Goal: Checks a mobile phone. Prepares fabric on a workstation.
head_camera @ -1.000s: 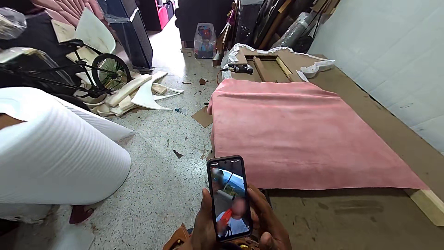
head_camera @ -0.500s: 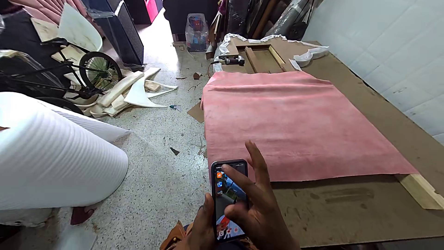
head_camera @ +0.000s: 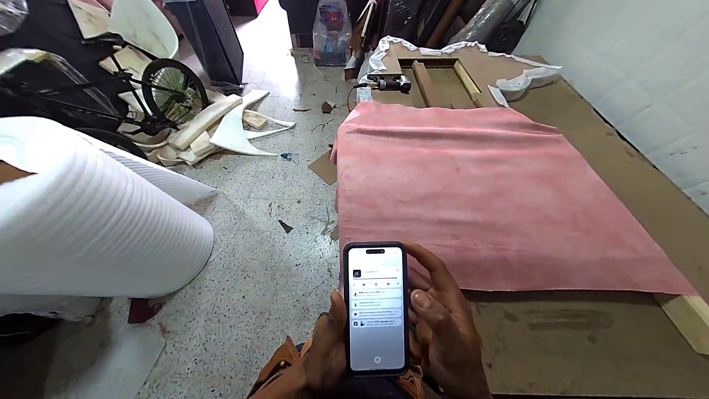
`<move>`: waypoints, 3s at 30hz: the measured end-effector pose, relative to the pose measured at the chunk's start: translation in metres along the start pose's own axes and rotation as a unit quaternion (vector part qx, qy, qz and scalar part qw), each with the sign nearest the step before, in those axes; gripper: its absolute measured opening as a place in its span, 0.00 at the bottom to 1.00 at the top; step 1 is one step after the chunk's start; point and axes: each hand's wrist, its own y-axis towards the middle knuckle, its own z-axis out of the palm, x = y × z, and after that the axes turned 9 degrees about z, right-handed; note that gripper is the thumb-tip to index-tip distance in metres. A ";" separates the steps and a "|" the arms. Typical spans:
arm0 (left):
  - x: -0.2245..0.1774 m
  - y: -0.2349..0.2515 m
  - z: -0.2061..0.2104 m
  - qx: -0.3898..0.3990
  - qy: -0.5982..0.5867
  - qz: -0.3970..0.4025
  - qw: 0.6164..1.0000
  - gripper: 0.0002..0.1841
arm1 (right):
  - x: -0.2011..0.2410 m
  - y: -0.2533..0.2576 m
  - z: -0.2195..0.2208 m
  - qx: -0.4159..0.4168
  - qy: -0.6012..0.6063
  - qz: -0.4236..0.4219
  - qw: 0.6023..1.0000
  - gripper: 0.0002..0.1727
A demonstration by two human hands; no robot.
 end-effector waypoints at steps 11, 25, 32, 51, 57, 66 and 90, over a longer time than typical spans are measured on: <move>0.001 -0.006 -0.001 0.000 0.006 0.014 1.000 0.36 | -0.005 -0.006 0.000 -0.008 -0.026 0.025 0.999 0.32; 0.002 -0.006 0.001 -0.006 0.018 0.005 1.000 0.37 | -0.006 -0.011 -0.002 -0.017 -0.033 0.015 0.999 0.33; 0.004 -0.009 0.001 -0.008 0.027 0.005 1.000 0.37 | -0.008 -0.015 -0.004 -0.018 -0.013 0.032 0.999 0.33; 0.009 -0.018 0.003 -0.017 0.043 -0.004 0.999 0.37 | -0.014 -0.026 -0.004 -0.025 -0.033 0.018 0.999 0.36; 0.010 -0.018 0.003 -0.012 0.041 -0.005 0.999 0.37 | -0.013 -0.029 -0.004 -0.031 -0.038 0.013 0.999 0.35; 0.010 -0.018 0.006 -0.005 0.036 -0.012 0.999 0.37 | -0.014 -0.032 -0.005 -0.030 -0.035 0.009 0.999 0.35; 0.016 -0.020 0.010 -0.004 0.054 -0.012 0.998 0.37 | -0.015 -0.040 -0.003 -0.041 -0.060 0.014 0.997 0.44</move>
